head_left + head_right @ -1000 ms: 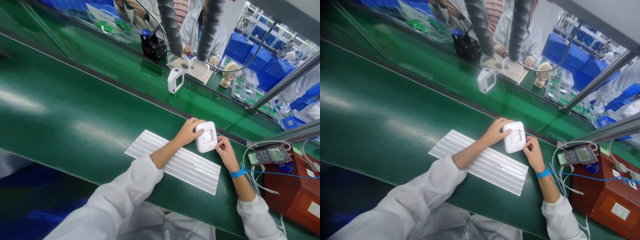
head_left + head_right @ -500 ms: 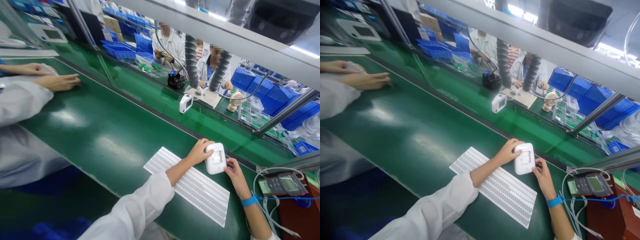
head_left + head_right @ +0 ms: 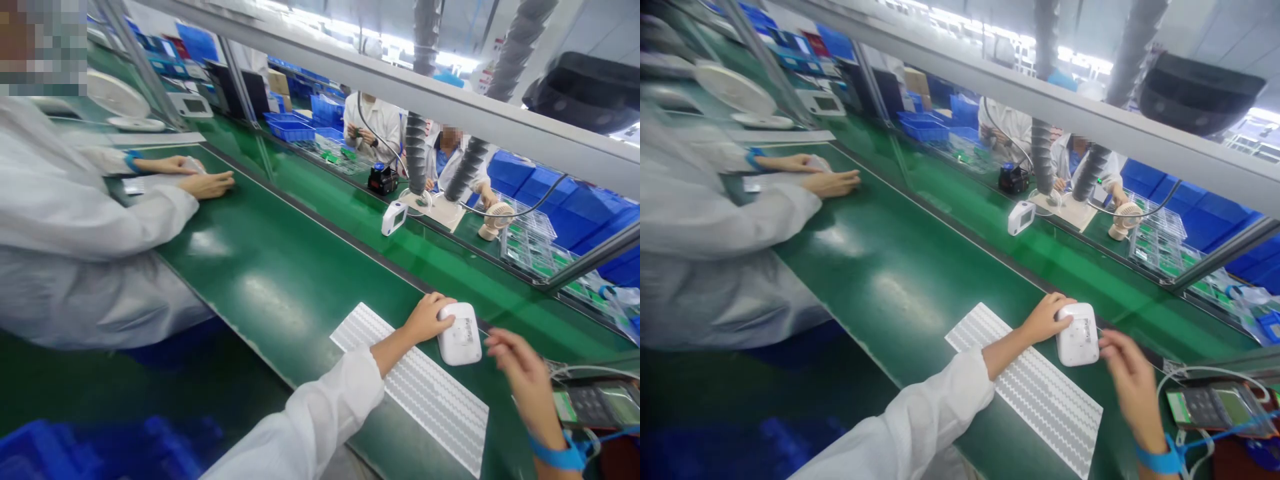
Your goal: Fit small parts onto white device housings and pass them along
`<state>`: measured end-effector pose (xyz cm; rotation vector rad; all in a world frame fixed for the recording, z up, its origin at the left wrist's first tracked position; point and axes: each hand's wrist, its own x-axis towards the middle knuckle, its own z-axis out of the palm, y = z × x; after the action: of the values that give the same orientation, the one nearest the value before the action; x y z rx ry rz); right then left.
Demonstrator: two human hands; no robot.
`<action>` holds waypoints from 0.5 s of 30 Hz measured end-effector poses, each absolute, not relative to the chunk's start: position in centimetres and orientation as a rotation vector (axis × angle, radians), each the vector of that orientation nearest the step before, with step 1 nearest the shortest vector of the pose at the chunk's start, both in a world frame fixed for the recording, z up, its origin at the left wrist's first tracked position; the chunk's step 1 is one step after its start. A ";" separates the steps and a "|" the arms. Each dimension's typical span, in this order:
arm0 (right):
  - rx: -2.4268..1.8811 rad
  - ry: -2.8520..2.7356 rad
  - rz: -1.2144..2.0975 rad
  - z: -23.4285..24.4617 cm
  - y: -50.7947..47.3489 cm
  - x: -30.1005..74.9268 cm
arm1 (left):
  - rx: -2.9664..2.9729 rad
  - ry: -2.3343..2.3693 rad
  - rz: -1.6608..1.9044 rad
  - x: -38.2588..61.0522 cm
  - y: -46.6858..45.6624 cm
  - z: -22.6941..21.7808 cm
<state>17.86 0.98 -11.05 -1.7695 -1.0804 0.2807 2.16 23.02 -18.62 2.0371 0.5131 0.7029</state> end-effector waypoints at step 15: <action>-1.823 -1.604 0.412 -18.7 -2.9 7.6 | 2.120 0.490 0.639 2.1 23.0 -18.6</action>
<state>7.63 -2.95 -18.66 -1.8227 -1.6037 0.4121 2.15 23.04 -18.58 2.1196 0.4900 0.6393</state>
